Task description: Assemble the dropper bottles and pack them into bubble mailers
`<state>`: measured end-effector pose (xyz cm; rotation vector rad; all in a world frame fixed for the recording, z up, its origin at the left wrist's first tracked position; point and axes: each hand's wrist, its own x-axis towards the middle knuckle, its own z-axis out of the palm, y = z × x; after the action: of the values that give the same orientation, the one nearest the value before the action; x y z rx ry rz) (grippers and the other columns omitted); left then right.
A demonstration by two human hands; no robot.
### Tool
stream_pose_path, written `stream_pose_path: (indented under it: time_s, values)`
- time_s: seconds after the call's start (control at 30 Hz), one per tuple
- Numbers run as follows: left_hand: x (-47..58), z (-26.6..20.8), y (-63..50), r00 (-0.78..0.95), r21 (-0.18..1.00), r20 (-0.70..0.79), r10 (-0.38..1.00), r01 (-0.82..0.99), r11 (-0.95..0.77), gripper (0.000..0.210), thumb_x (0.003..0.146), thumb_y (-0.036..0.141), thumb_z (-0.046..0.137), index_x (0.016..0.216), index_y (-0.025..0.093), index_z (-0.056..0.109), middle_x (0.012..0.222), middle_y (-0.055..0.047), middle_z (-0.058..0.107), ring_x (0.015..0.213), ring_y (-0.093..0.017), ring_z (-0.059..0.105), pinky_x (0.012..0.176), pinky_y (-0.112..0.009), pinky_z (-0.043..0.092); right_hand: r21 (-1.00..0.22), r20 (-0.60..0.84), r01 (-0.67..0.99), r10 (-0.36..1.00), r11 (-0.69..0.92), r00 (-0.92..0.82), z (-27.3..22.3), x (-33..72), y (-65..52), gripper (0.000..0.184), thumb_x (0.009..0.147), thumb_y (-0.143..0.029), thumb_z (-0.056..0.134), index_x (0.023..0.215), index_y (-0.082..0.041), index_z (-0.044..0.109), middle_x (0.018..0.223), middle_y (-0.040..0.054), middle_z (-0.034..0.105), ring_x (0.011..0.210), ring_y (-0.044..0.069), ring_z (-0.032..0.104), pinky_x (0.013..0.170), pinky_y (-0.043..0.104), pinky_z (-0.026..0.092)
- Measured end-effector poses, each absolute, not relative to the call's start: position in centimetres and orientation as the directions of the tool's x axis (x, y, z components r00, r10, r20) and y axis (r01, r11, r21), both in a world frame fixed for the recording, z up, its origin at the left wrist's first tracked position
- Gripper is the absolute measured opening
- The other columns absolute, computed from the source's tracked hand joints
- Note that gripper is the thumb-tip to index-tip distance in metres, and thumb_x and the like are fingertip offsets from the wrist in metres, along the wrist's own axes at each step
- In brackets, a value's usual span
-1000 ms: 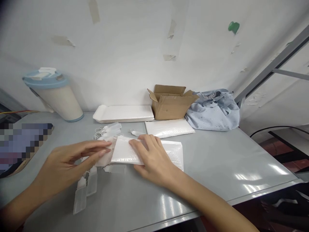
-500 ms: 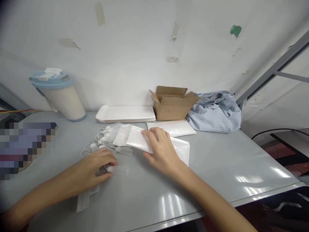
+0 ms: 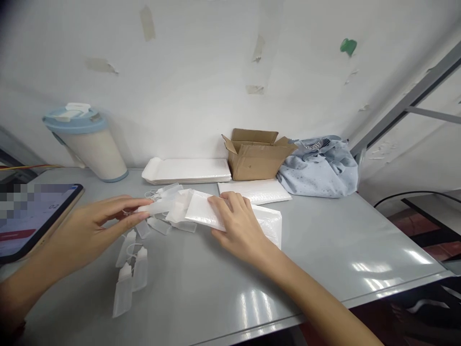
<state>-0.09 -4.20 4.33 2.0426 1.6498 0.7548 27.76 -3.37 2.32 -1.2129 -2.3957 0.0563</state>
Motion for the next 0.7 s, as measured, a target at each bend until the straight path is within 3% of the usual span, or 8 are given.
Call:
stream_pose_path:
  time_s: [0.1,0.23,0.4,0.5,0.6,0.7]
  values:
    - [0.2,3.4,-4.1,0.245,0.544,0.234,0.941,0.769,-0.335,0.033,0.091,0.047,0.049,0.111,0.027,0.067,0.101,-0.002,0.069,0.076,-0.018,0.06,0.063,-0.027,0.045,-0.243,0.368,0.733,0.759,0.635,-0.536,2.5,27.7,-3.6,0.055,0.075,-0.01,0.056,0.126,-0.021,0.039,0.115,0.0131,0.047,0.109,0.029,0.047,0.09,0.048,0.043]
    - [1.1,2.7,-4.6,0.375,0.435,0.402,0.835,0.725,-0.534,0.03,0.095,0.033,0.046,0.115,0.022,0.064,0.096,-0.004,0.07,0.086,-0.02,0.06,0.072,-0.029,0.047,-0.256,0.343,0.689,0.73,0.678,-0.591,2.7,27.4,-4.2,0.058,0.073,-0.008,0.057,0.127,-0.021,0.038,0.118,0.0137,0.046,0.11,0.029,0.046,0.09,0.046,0.044]
    - [1.9,2.6,-5.3,0.353,0.322,0.498,0.792,0.773,-0.547,0.018,0.093,0.029,0.051,0.097,0.02,0.066,0.073,-0.001,0.065,0.062,-0.014,0.055,0.054,-0.025,0.042,-0.238,0.349,0.689,0.722,0.685,-0.597,2.7,27.0,-4.6,0.057,0.072,-0.005,0.056,0.125,-0.018,0.04,0.117,0.0146,0.046,0.107,0.029,0.045,0.087,0.046,0.046]
    - [2.0,2.5,-5.3,0.397,0.28,0.581,0.71,0.722,-0.632,0.009,0.091,0.023,0.055,0.092,0.021,0.064,0.078,0.0,0.068,0.07,-0.014,0.058,0.058,-0.024,0.044,-0.24,0.354,0.682,0.716,0.691,-0.601,2.6,26.9,-4.6,0.057,0.071,-0.005,0.057,0.125,-0.016,0.041,0.116,0.0151,0.046,0.108,0.029,0.045,0.087,0.046,0.046]
    - [2.0,2.4,-5.1,0.393,0.27,0.661,0.639,0.67,-0.692,0.009,0.091,0.017,0.056,0.091,0.019,0.065,0.083,-0.001,0.068,0.074,-0.013,0.059,0.065,-0.023,0.048,-0.231,0.37,0.673,0.703,0.703,-0.607,2.5,26.9,-4.6,0.056,0.071,-0.005,0.057,0.125,-0.014,0.043,0.116,0.0156,0.047,0.109,0.029,0.045,0.088,0.046,0.045]
    - [2.1,2.3,-5.1,0.394,0.358,0.649,0.65,0.596,-0.719,0.013,0.09,0.013,0.055,0.091,0.018,0.067,0.085,0.0,0.07,0.077,-0.012,0.063,0.072,-0.023,0.049,-0.232,0.376,0.668,0.699,0.707,-0.608,2.4,26.9,-4.6,0.056,0.071,-0.005,0.058,0.125,-0.013,0.044,0.117,0.0164,0.047,0.109,0.029,0.045,0.089,0.046,0.044]
